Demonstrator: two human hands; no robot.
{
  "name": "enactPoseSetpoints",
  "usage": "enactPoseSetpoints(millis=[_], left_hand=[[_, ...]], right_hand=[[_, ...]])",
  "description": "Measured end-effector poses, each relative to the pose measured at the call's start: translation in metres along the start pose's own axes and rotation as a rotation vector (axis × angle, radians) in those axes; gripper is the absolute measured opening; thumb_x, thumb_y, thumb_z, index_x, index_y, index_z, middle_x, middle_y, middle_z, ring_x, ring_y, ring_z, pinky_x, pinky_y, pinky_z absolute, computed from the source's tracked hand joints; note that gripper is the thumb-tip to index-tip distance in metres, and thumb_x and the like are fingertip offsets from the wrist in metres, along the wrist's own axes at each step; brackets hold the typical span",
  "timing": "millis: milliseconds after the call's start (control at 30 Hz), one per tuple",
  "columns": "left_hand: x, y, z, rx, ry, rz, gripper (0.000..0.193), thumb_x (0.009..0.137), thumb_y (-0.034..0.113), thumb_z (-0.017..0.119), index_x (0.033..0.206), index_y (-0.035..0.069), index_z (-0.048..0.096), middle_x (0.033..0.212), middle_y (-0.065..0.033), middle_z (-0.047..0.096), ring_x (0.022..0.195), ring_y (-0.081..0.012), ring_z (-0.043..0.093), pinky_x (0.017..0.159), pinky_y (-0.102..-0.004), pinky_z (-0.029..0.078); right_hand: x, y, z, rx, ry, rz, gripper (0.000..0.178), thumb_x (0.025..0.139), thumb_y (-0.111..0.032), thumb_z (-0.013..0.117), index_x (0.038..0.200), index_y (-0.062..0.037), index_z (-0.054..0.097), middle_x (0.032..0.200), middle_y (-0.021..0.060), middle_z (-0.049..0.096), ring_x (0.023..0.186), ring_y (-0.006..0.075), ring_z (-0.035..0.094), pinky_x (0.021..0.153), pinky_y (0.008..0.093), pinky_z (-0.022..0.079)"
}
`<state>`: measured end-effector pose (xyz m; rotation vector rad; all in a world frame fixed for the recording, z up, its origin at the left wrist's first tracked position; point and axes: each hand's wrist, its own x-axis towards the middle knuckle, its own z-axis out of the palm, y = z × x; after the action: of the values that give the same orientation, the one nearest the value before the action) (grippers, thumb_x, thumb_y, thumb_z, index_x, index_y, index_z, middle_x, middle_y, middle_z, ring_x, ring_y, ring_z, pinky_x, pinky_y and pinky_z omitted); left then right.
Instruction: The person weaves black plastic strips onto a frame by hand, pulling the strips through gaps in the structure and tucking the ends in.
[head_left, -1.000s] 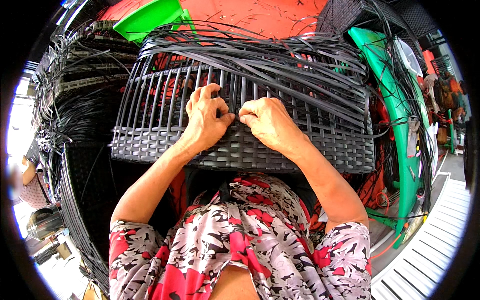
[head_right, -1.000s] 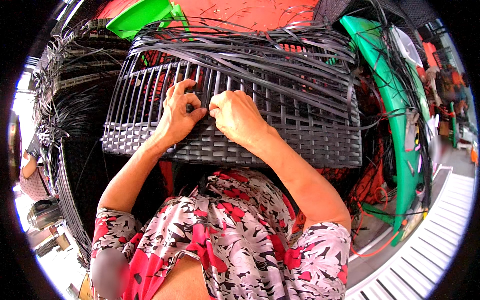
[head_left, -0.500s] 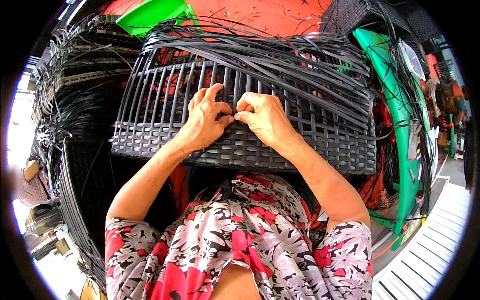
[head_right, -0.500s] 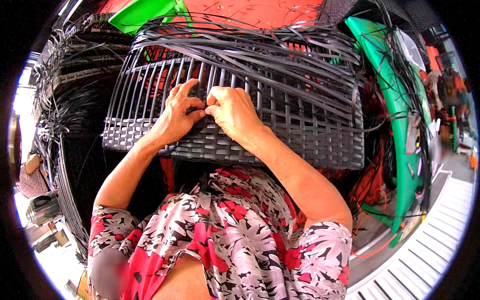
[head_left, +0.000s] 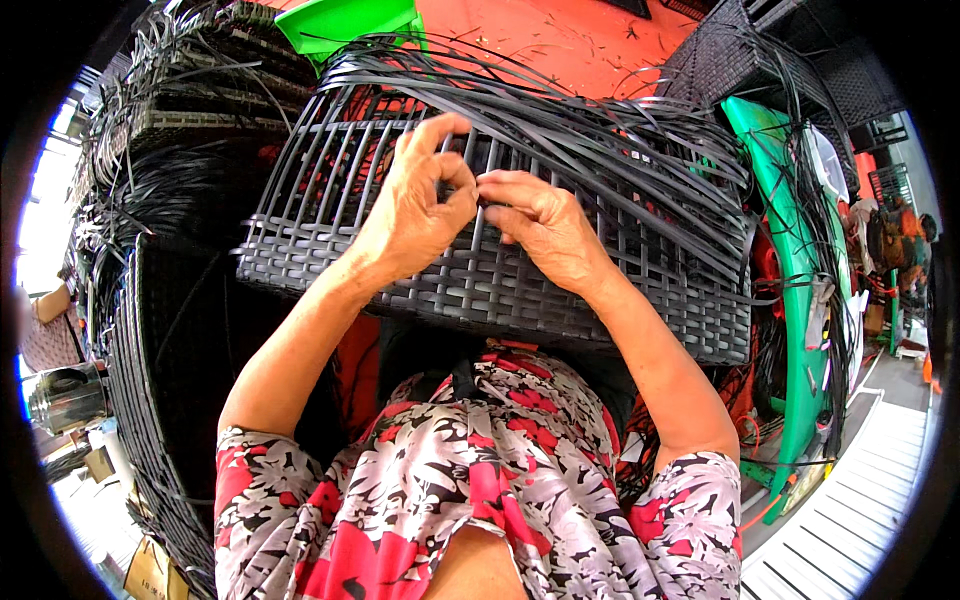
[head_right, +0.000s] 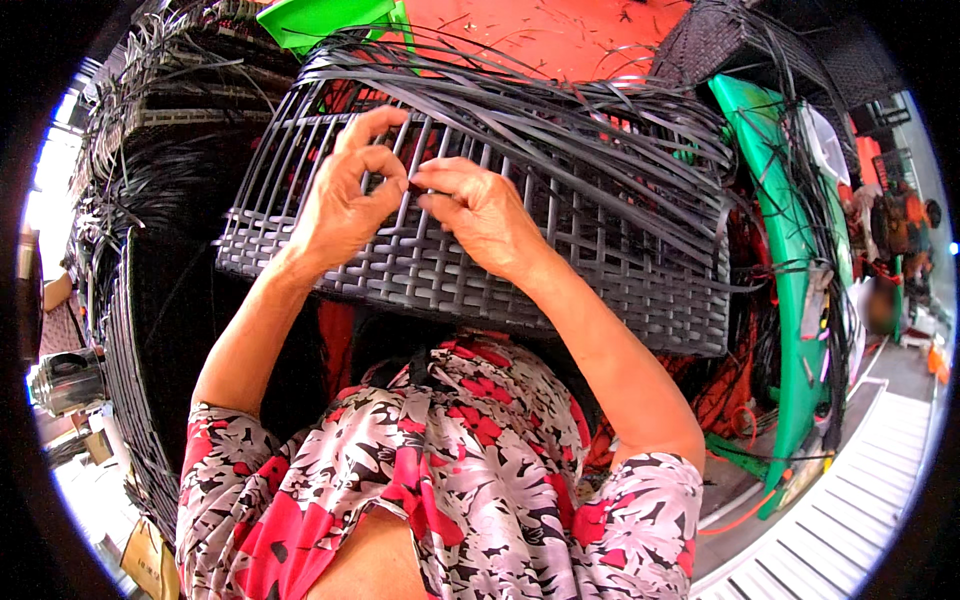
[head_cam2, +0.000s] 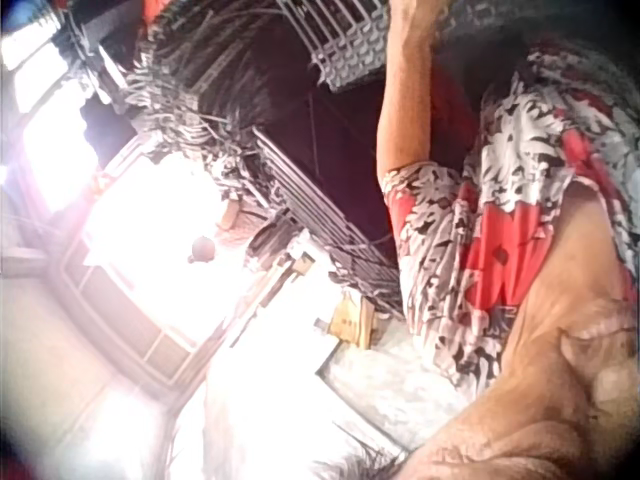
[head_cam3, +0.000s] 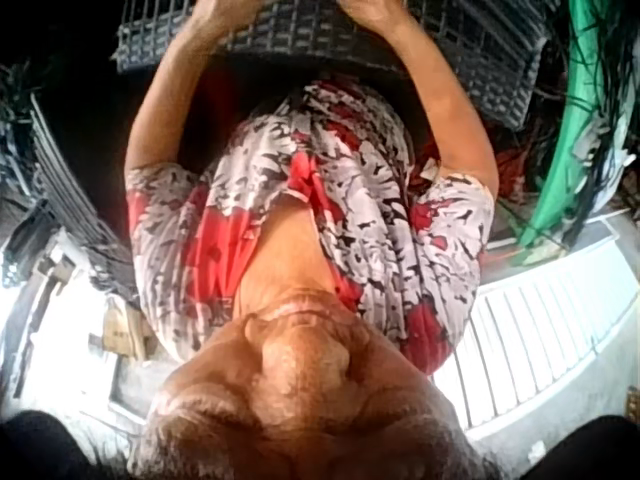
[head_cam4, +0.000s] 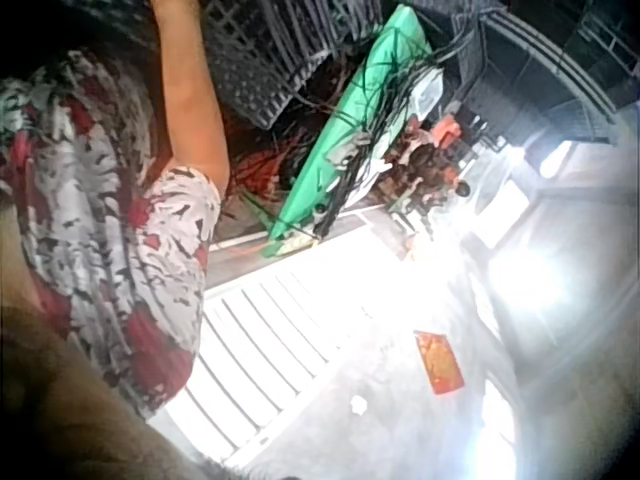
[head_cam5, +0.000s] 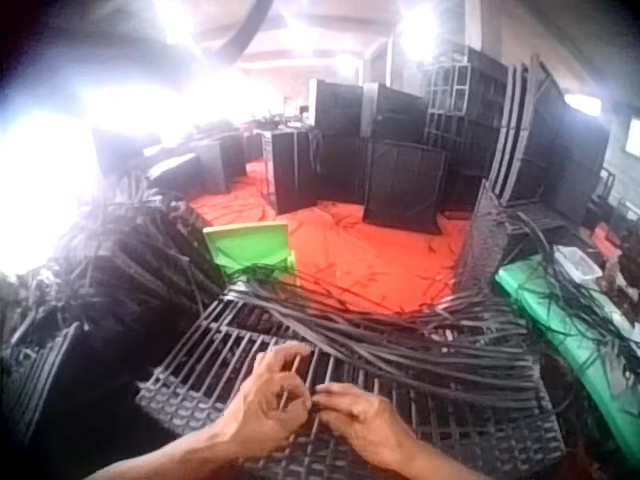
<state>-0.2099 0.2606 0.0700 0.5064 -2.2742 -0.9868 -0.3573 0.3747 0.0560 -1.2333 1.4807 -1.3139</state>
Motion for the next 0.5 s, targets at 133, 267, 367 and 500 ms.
enactPoseSetpoints(millis=[133, 267, 367, 500], left_hand=[[-0.006, -0.004, -0.012, 0.111, 0.039, 0.057, 0.007, 0.075, 0.004, 0.063, 0.081, 0.005, 0.062, 0.130, -0.0132, 0.045, 0.120, -0.0347, 0.038, 0.101, -0.0467, 0.029], [-0.034, -0.043, -0.003, 0.401, -0.205, -0.070, 0.024, 0.075, 0.005, 0.060, 0.097, 0.009, 0.069, 0.144, -0.0167, 0.032, 0.134, -0.0450, 0.021, 0.107, -0.0573, 0.020], [-0.032, -0.044, 0.000, 0.468, -0.375, -0.114, 0.023, 0.077, 0.013, 0.061, 0.098, 0.012, 0.070, 0.150, -0.0149, 0.022, 0.136, -0.0457, 0.017, 0.106, -0.0638, 0.017], [-0.019, -0.036, -0.003, 0.369, -0.458, -0.185, 0.023, 0.075, 0.013, 0.068, 0.098, 0.009, 0.070, 0.151, -0.0132, 0.021, 0.137, -0.0429, 0.017, 0.110, -0.0555, 0.015]], right_hand=[[0.007, -0.015, -0.003, -0.064, -0.029, 0.188, 0.021, 0.082, -0.011, 0.065, 0.099, 0.0013, 0.066, 0.070, 0.0062, 0.064, 0.064, 0.0081, 0.059, 0.058, 0.0268, 0.048], [0.011, -0.025, 0.003, -0.459, -0.034, 0.093, 0.015, 0.073, -0.010, 0.064, 0.076, 0.0043, 0.064, 0.069, 0.0185, 0.065, 0.065, 0.0278, 0.066, 0.062, 0.0362, 0.051], [0.026, -0.018, 0.008, -0.788, -0.153, 0.026, 0.015, 0.067, -0.009, 0.064, 0.072, 0.0044, 0.064, 0.066, 0.0206, 0.063, 0.065, 0.0303, 0.064, 0.063, 0.0379, 0.050], [0.041, -0.012, 0.018, -0.709, -0.272, 0.033, 0.013, 0.067, -0.008, 0.063, 0.072, 0.0034, 0.066, 0.062, 0.0197, 0.061, 0.061, 0.0291, 0.063, 0.061, 0.0385, 0.048]])
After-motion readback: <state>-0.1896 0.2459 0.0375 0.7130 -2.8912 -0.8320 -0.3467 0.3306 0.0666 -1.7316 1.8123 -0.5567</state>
